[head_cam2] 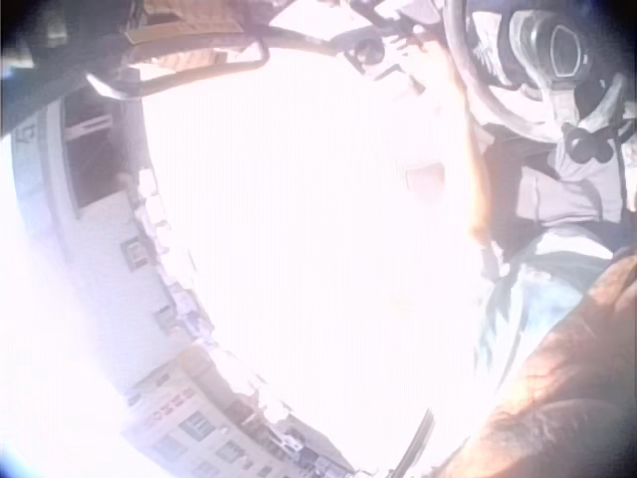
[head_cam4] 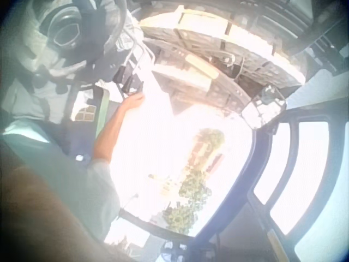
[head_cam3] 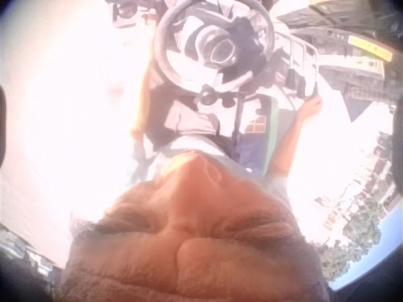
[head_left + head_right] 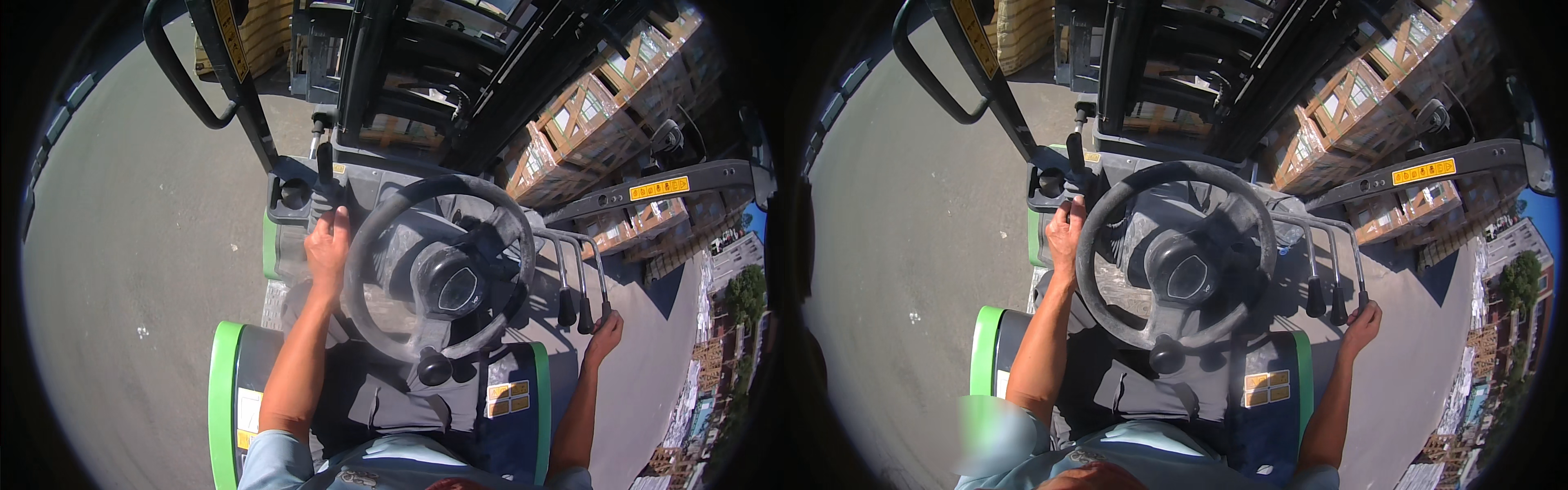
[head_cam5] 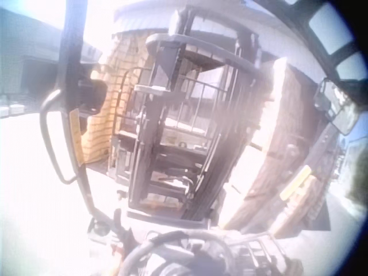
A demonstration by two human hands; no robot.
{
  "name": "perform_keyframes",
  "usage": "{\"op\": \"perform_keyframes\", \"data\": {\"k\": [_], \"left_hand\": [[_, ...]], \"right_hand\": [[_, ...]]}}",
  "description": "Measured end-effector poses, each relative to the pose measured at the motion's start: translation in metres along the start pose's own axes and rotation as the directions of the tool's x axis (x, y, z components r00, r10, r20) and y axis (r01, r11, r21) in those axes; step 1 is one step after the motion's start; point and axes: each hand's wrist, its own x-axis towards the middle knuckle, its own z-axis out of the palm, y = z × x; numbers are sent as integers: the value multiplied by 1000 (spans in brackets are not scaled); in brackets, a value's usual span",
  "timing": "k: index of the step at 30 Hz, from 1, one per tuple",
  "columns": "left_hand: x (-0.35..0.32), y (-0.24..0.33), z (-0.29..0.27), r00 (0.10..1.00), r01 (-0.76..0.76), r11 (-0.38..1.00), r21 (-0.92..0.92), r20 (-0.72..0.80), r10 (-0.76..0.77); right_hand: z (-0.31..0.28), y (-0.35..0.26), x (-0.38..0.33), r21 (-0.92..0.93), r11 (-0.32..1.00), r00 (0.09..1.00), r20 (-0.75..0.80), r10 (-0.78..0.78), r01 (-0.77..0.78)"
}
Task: The person operates a forklift in an outdoor yard, steering and maneuvering the vehicle among stacked pallets and a parked white car. The operator uses both hands on the steering wheel and occasionally adjusts controls while navigating the paved area.
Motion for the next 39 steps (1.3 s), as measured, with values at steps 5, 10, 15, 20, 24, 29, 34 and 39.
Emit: {"op": "perform_keyframes", "data": {"k": [5,10,15,20,24,29,34,39], "left_hand": [[6,-9,-2,1000,-11,999,34,7,10],[13,-45,-14,953,-301,924,236,46,299],[34,-66,-36,980,-154,972,175,153,128],[44,-29,-49,952,118,970,212,254,-172],[41,14,-45,844,286,936,204,408,-347],[40,36,-19,872,326,903,280,281,-401],[37,51,0,884,320,883,343,226,-408],[32,57,3,889,312,874,371,210,-407]], "right_hand": [[-6,1,-15,133,982,991,38,128,-132],[-16,25,-48,249,968,993,122,-1,-29],[-24,117,-93,-116,966,939,234,251,-230],[-68,235,-168,-575,814,938,229,260,-85],[-97,278,-227,-696,718,939,249,237,3],[-105,279,-255,-662,750,940,246,237,-16],[-104,273,-255,-648,759,934,234,271,-58],[-106,275,-254,-634,773,937,251,243,-31]]}}
